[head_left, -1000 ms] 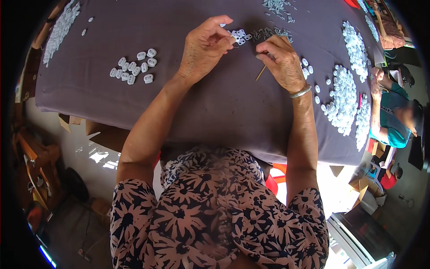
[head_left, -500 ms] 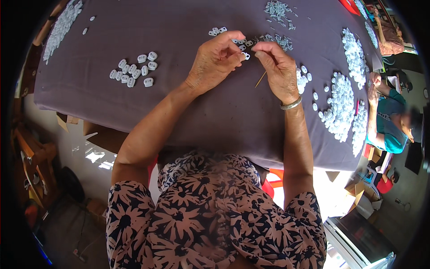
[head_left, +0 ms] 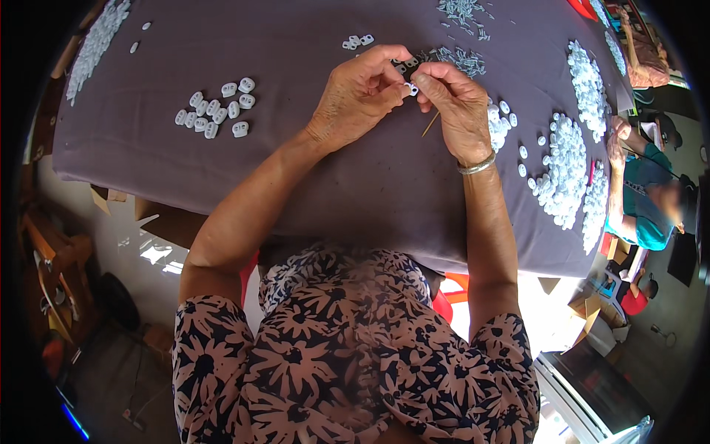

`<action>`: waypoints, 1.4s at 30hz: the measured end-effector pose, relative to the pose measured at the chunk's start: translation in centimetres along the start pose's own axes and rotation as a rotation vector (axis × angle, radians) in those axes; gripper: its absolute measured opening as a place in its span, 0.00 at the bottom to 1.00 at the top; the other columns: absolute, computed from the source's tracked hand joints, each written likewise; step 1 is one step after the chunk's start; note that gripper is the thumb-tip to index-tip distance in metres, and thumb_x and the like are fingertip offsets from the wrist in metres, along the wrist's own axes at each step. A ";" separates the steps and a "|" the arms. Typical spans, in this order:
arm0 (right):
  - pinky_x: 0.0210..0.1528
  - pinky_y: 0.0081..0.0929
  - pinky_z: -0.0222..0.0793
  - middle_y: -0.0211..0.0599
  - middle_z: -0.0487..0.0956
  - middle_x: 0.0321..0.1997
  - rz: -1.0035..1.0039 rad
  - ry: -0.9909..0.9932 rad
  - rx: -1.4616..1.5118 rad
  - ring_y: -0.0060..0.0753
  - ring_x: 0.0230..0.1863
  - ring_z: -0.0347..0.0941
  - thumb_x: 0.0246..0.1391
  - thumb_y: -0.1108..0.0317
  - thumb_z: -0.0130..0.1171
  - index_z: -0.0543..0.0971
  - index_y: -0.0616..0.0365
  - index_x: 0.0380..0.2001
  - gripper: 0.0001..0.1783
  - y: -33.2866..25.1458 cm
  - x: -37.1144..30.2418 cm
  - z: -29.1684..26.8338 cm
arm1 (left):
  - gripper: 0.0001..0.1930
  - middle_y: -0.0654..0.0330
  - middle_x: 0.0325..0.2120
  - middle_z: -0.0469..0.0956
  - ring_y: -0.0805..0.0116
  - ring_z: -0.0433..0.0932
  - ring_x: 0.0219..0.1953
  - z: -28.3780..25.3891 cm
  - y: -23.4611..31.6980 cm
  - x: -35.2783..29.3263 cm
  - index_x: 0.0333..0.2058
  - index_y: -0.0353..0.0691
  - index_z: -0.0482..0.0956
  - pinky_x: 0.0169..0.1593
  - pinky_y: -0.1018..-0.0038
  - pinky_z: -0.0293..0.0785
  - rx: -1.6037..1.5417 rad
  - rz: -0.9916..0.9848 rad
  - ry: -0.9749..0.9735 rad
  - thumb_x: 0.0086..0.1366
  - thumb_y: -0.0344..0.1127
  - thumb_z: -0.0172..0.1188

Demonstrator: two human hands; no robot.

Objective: Assembling small white plastic components by inserting metal rings into them.

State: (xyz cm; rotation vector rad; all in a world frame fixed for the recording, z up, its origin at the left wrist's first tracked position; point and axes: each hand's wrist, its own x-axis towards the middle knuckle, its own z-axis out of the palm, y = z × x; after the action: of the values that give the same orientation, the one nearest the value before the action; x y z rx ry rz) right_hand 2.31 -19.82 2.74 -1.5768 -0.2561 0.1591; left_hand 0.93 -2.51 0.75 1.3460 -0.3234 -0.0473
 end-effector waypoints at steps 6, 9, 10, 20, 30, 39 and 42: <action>0.30 0.15 0.66 0.25 0.75 0.28 0.001 -0.004 -0.046 0.15 0.27 0.68 0.57 0.70 0.59 0.80 0.61 0.36 0.06 0.0 0.0 0.1 | 0.17 0.67 0.26 0.75 0.84 0.71 0.27 -0.1 -0.2 0.0 0.49 0.38 0.70 0.31 0.85 0.70 0.003 0.002 0.003 0.61 0.21 0.57; 0.30 0.14 0.66 0.25 0.75 0.28 -0.002 -0.020 -0.046 0.15 0.27 0.68 0.58 0.70 0.59 0.80 0.61 0.36 0.06 0.2 0.0 0.0 | 0.17 0.67 0.26 0.75 0.84 0.71 0.27 0.0 -0.2 0.0 0.49 0.38 0.70 0.31 0.85 0.70 0.013 0.007 0.002 0.61 0.21 0.57; 0.30 0.14 0.66 0.25 0.75 0.28 -0.001 -0.021 -0.045 0.15 0.27 0.68 0.58 0.70 0.59 0.80 0.61 0.36 0.06 0.1 0.0 0.1 | 0.18 0.67 0.26 0.75 0.84 0.71 0.27 0.0 -0.2 -0.1 0.50 0.37 0.70 0.31 0.85 0.70 0.025 0.014 0.002 0.61 0.21 0.57; 0.30 0.14 0.69 0.25 0.77 0.27 -0.073 0.034 -0.192 0.14 0.27 0.70 0.57 0.70 0.60 0.80 0.62 0.35 0.06 0.3 -0.1 1.0 | 0.18 0.68 0.25 0.74 0.84 0.72 0.27 0.7 -0.6 -0.4 0.50 0.38 0.69 0.30 0.85 0.72 -0.054 0.001 0.110 0.61 0.21 0.57; 0.31 0.14 0.69 0.25 0.78 0.31 -0.043 0.005 -0.263 0.14 0.29 0.71 0.58 0.70 0.58 0.79 0.62 0.37 0.07 -0.2 0.4 0.7 | 0.16 0.65 0.29 0.76 0.82 0.75 0.28 0.1 -0.5 0.3 0.47 0.33 0.69 0.31 0.83 0.76 0.050 -0.013 0.130 0.60 0.21 0.59; 0.29 0.19 0.68 0.32 0.75 0.32 -0.661 -0.229 -1.139 0.28 0.28 0.73 0.46 0.77 0.61 0.77 0.59 0.31 0.06 -2.2 -2.6 -3.6 | 0.17 0.65 0.27 0.77 0.81 0.74 0.27 -0.6 0.0 0.5 0.48 0.37 0.68 0.30 0.82 0.75 0.065 0.050 0.182 0.60 0.22 0.58; 0.35 0.24 0.67 0.29 0.72 0.31 -0.763 -0.407 -1.485 0.27 0.34 0.72 0.43 0.73 0.60 0.76 0.56 0.27 0.05 -2.0 -3.8 -2.8 | 0.17 0.64 0.27 0.77 0.81 0.74 0.27 -0.5 0.0 0.5 0.48 0.37 0.68 0.30 0.82 0.75 0.067 0.056 0.178 0.60 0.22 0.58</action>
State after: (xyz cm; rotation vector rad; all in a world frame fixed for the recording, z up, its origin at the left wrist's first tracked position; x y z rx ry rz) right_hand -0.74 -23.51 4.63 -2.7256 -1.5258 -0.4271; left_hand 1.52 -2.10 0.75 1.3958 -0.2138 0.1306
